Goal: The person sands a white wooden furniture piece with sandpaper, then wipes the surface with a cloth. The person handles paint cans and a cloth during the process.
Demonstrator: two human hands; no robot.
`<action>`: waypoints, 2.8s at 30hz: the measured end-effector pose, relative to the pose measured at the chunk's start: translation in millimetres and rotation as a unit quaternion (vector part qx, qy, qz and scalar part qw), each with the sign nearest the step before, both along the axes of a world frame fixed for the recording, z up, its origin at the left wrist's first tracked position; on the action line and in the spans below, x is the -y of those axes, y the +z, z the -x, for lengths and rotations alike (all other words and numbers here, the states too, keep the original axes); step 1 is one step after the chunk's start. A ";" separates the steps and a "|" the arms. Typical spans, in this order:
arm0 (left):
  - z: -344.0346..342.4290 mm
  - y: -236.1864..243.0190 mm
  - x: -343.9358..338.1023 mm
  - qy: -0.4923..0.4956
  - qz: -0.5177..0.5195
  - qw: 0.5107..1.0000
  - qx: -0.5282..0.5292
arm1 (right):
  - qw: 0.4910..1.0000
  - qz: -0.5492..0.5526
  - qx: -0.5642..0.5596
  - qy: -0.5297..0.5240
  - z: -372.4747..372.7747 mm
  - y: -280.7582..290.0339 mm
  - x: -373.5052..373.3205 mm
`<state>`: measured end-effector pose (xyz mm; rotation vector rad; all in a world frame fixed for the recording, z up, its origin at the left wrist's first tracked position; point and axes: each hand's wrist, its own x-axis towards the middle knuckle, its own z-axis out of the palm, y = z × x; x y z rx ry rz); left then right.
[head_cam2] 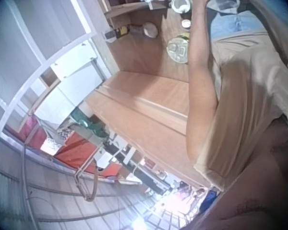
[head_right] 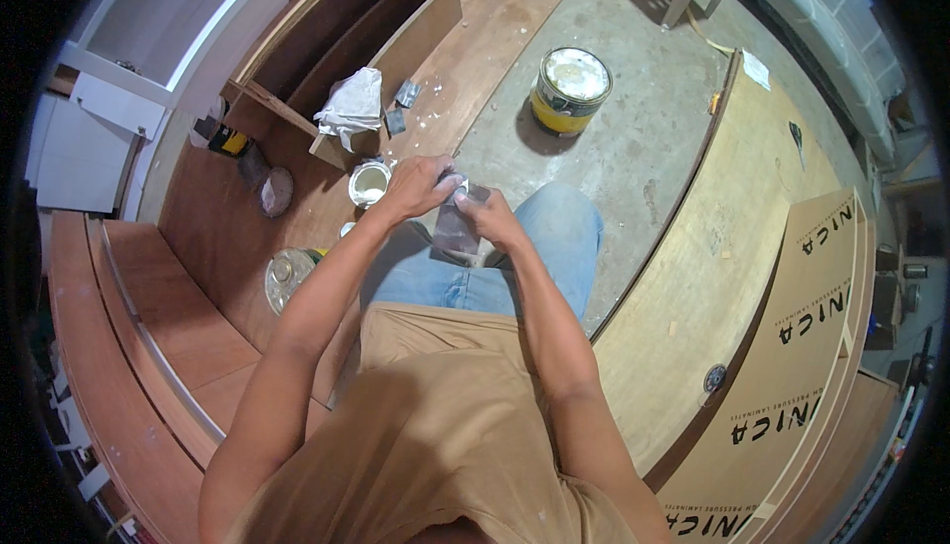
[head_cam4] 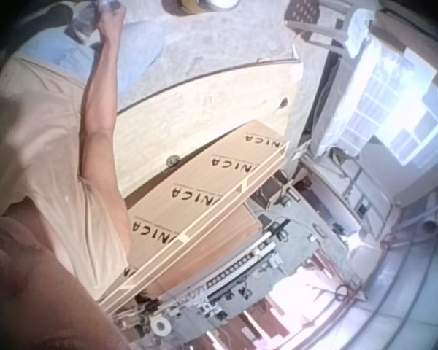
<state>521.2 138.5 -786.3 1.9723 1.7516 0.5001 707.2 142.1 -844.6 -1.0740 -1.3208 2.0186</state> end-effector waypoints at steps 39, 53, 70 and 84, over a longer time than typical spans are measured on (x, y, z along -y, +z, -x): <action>-23.6 -25.3 43.7 0.292 -0.006 0.948 0.125 | 0.951 -0.049 -0.084 -0.295 18.4 7.8 9.7; -35.0 -12.3 24.0 0.257 -0.022 0.963 0.071 | 0.962 -0.176 -0.053 -0.204 13.9 12.8 11.1; -34.4 -21.3 18.5 0.300 -0.029 0.951 0.073 | 0.965 -0.100 -0.013 -0.242 16.4 15.3 11.6; -7.5 -14.7 16.2 0.159 -0.035 0.984 0.071 | 0.994 -0.090 0.013 -0.066 5.5 7.3 -2.5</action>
